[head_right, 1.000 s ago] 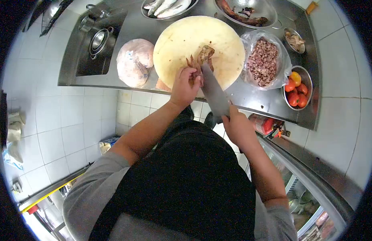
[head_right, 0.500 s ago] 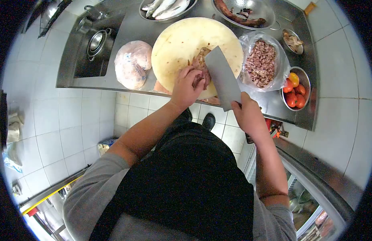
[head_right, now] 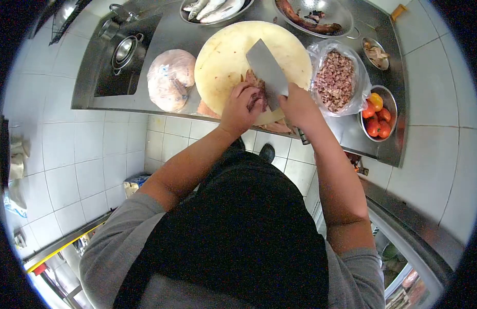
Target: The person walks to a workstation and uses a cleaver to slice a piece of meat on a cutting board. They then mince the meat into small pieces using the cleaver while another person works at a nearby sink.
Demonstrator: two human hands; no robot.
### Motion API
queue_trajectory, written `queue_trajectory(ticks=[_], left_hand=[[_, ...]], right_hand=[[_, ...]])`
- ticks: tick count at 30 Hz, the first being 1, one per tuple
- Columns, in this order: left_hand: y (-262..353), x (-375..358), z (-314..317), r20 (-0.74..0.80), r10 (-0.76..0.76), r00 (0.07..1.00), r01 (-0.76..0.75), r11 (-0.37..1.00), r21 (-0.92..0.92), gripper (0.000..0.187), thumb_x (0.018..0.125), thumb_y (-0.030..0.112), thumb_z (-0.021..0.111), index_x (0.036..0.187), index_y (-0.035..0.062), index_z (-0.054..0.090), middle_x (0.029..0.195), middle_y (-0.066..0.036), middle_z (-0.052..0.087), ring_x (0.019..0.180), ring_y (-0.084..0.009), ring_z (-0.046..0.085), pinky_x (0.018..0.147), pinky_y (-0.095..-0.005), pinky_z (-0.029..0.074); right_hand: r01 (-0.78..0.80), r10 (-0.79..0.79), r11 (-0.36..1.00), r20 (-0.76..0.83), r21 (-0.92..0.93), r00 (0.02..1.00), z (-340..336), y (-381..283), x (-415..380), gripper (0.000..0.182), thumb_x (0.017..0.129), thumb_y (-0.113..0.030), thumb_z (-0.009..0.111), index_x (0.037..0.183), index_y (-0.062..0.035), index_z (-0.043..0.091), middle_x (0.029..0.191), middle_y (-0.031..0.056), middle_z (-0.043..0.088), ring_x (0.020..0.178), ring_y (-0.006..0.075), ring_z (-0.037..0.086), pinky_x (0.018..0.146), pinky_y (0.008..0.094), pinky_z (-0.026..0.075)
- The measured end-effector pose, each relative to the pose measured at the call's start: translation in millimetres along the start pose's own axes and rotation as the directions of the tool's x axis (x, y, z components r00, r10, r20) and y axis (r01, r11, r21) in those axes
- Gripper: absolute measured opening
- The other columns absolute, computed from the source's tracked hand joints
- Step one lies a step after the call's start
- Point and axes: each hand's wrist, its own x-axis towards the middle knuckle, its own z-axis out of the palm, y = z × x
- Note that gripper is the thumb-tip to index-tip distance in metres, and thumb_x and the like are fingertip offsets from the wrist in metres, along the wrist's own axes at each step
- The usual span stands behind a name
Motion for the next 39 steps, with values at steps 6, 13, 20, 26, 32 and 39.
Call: queue_trajectory(ticks=[6, 13, 20, 26, 32, 39], left_hand=[[3.7, 0.5, -3.5, 0.01, -0.021, 1.0, 0.021, 0.999, 0.032, 0.029, 0.082, 0.015, 0.071, 0.108, 0.0042, 0.064, 0.115, -0.017, 0.059, 0.108, -0.0384, 0.056, 0.095, -0.047, 0.047], [-0.5, 1.7, -1.1, -0.009, -0.004, 1.0, 0.004, 1.0, 0.006, 0.027, 0.082, 0.014, 0.07, 0.107, 0.0062, 0.064, 0.114, -0.016, 0.059, 0.107, -0.0381, 0.056, 0.094, -0.047, 0.047], [3.1, 1.9, -0.1, 0.004, -0.002, 1.0, 0.002, 1.0, 0.021, 0.027, 0.081, 0.015, 0.07, 0.106, 0.0055, 0.063, 0.112, -0.017, 0.057, 0.106, -0.0379, 0.056, 0.093, -0.0477, 0.047], [-1.6, 1.5, 0.6, 0.028, -0.003, 1.0, 0.002, 0.999, 0.039, 0.025, 0.081, 0.014, 0.069, 0.104, 0.0052, 0.063, 0.113, -0.017, 0.057, 0.105, -0.0391, 0.055, 0.091, -0.0489, 0.046], [-0.2, 0.9, -1.7, 0.0, 0.036, 0.999, -0.036, 0.998, 0.05, 0.028, 0.084, 0.015, 0.07, 0.108, 0.0026, 0.063, 0.114, -0.019, 0.057, 0.109, -0.0392, 0.055, 0.096, -0.0461, 0.046], [2.5, -3.3, -2.5, 0.028, 0.012, 1.0, -0.014, 0.998, 0.069, 0.033, 0.084, 0.018, 0.073, 0.109, 0.0027, 0.06, 0.117, -0.019, 0.055, 0.11, -0.0399, 0.054, 0.096, -0.0471, 0.045]], right_hand=[[0.114, -0.114, 0.993, -0.012, 0.006, 0.993, -3.7, 18.6, -41.1, 0.036, 0.094, -0.022, 0.059, 0.114, 0.0086, 0.055, 0.095, 0.0339, 0.067, 0.092, 0.0503, 0.065, 0.08, 0.053, 0.053], [0.09, -0.09, 0.996, 0.008, 0.006, 0.996, 12.8, 22.3, -23.6, 0.034, 0.092, -0.02, 0.061, 0.111, 0.0082, 0.056, 0.092, 0.0306, 0.067, 0.081, 0.0432, 0.069, 0.072, 0.0484, 0.054], [-0.105, 0.071, 0.938, 0.115, 0.331, 0.991, 10.2, -0.4, -32.4, 0.032, 0.095, -0.019, 0.061, 0.109, 0.0084, 0.054, 0.077, 0.0205, 0.066, 0.043, 0.0232, 0.059, 0.041, 0.0367, 0.047], [-0.121, 0.081, 0.944, 0.141, 0.306, 0.987, 12.1, 12.0, -57.3, 0.03, 0.096, -0.019, 0.059, 0.11, 0.0062, 0.052, 0.073, 0.0148, 0.062, 0.042, 0.0208, 0.057, 0.038, 0.0353, 0.046], [-0.136, 0.118, 0.924, 0.074, 0.358, 0.99, 36.5, -5.8, -26.7, 0.035, 0.096, -0.019, 0.059, 0.112, 0.0101, 0.049, 0.077, 0.0231, 0.065, 0.046, 0.0277, 0.062, 0.041, 0.0392, 0.05], [-0.125, 0.115, 0.922, 0.05, 0.365, 0.992, 50.8, 13.6, -61.6, 0.034, 0.096, -0.02, 0.06, 0.106, 0.0104, 0.05, 0.079, 0.0253, 0.066, 0.048, 0.0303, 0.064, 0.043, 0.0412, 0.052]])
